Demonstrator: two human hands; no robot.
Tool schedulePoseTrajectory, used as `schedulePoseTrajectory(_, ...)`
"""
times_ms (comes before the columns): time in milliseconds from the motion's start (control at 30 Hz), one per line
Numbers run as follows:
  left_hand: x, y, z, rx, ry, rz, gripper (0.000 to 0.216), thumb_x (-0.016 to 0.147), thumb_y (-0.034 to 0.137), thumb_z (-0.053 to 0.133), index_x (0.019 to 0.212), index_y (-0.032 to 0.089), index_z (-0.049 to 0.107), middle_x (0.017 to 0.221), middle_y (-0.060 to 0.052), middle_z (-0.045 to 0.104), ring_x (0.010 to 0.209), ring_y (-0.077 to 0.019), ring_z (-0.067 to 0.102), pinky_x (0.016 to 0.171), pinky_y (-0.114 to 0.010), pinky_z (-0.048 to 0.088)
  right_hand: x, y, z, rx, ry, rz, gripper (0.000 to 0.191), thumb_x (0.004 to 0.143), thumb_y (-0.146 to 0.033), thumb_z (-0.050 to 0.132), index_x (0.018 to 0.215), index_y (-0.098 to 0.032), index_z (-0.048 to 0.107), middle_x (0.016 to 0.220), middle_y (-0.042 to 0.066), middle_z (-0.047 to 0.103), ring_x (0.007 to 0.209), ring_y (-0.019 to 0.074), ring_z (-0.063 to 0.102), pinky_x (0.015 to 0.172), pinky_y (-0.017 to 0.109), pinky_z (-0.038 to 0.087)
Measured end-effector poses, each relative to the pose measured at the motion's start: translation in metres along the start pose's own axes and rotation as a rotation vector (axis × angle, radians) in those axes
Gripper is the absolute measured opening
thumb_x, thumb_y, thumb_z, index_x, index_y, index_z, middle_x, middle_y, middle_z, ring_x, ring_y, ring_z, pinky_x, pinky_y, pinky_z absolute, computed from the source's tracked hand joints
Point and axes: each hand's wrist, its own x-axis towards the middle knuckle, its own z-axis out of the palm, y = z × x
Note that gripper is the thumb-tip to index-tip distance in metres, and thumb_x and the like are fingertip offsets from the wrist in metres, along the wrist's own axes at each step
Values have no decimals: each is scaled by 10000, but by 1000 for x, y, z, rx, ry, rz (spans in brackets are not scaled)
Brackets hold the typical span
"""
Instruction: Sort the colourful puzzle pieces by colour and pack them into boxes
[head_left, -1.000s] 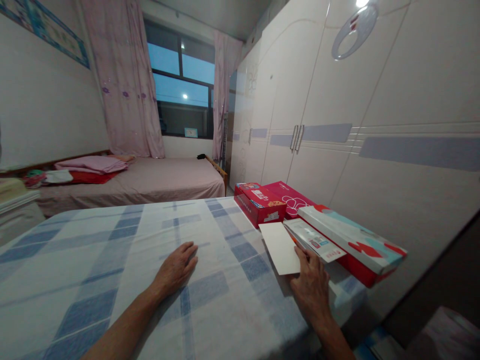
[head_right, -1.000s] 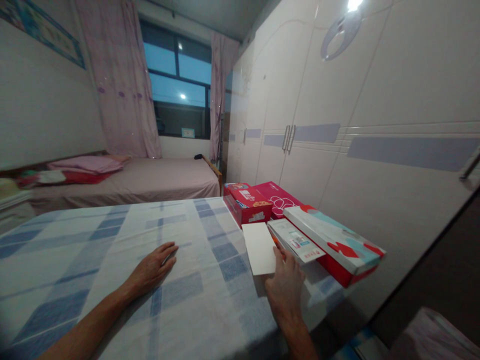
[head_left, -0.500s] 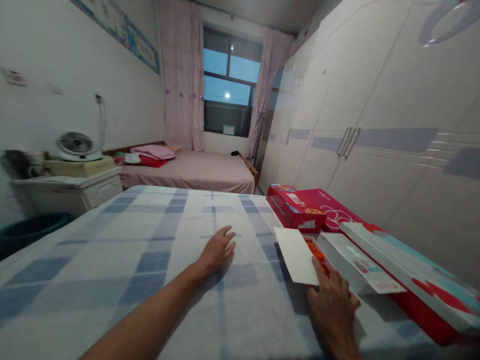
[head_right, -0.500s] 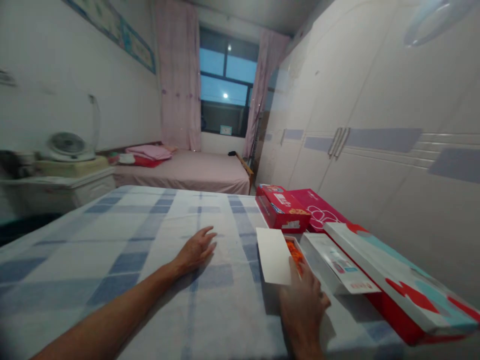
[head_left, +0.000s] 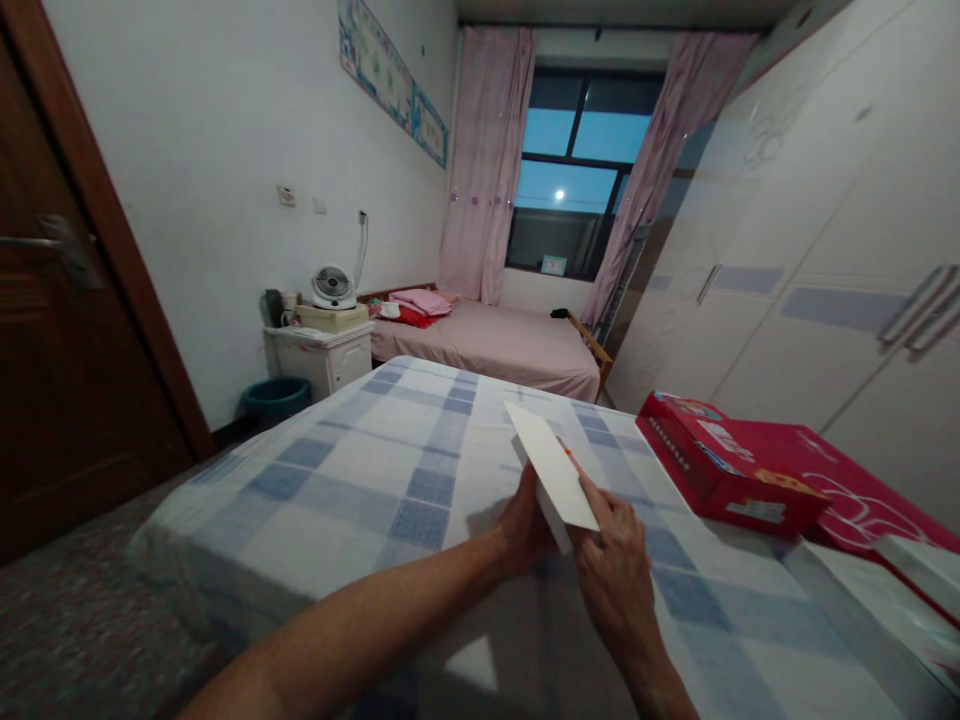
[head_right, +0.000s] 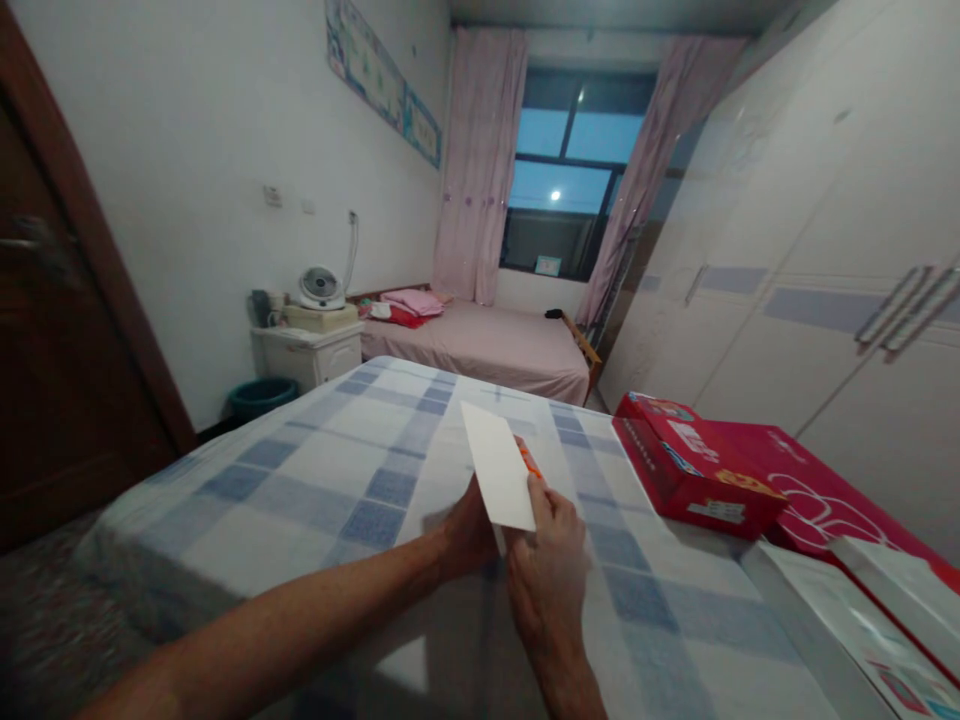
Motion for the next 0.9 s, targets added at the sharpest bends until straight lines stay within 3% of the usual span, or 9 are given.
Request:
schedulePoseTrajectory(100, -16, 22, -1, -139, 147, 119, 528, 835, 581, 438, 1159, 188, 581, 991, -69, 690, 879, -185, 648, 852, -303, 477, 3, -28, 12, 193, -78, -19, 482, 866, -383, 350, 1256, -194, 560, 1137, 125, 571, 1033, 272, 502, 896, 414, 409)
schedulePoseTrajectory(267, -48, 65, -19, -124, 368, 81, 658, 835, 613, 387, 1210, 94, 538, 958, -138, 697, 879, -246, 662, 829, -380, 505, 16, -42, 18, 587, -175, 54, 539, 897, -502, 287, 1123, -154, 632, 1132, 118, 630, 1079, 243, 535, 945, 360, 401)
schedulePoseTrajectory(400, -75, 112, -37, -55, 495, 119, 590, 827, 565, 439, 1199, 118, 540, 949, -120, 702, 852, -250, 670, 813, -418, 520, 29, -13, 21, 671, -76, 145, 605, 841, -558, 372, 1134, -84, 609, 1160, 162, 629, 1075, 262, 560, 959, 366, 399)
schedulePoseTrajectory(633, -115, 205, -71, 333, 573, 141, 501, 829, 488, 460, 1095, 83, 589, 868, -122, 700, 730, -220, 666, 726, -371, 544, 34, 58, 36, 545, -60, 423, 616, 770, -583, 413, 922, -49, 680, 843, 162, 701, 843, 287, 637, 695, 338, 468)
schedulePoseTrajectory(767, -125, 236, -80, 540, 669, 29, 493, 829, 504, 449, 1022, 77, 604, 771, -118, 685, 649, -212, 650, 654, -358, 544, 34, 64, 40, 549, -88, 393, 585, 752, -598, 430, 793, -73, 686, 730, 147, 689, 725, 271, 625, 641, 350, 450)
schedulePoseTrajectory(900, -125, 245, -81, 691, 765, -106, 500, 803, 551, 479, 939, 93, 628, 740, -124, 683, 639, -222, 649, 626, -353, 536, 33, 56, 40, 542, -113, 338, 580, 745, -606, 419, 761, -87, 678, 744, 152, 681, 721, 273, 618, 683, 382, 453)
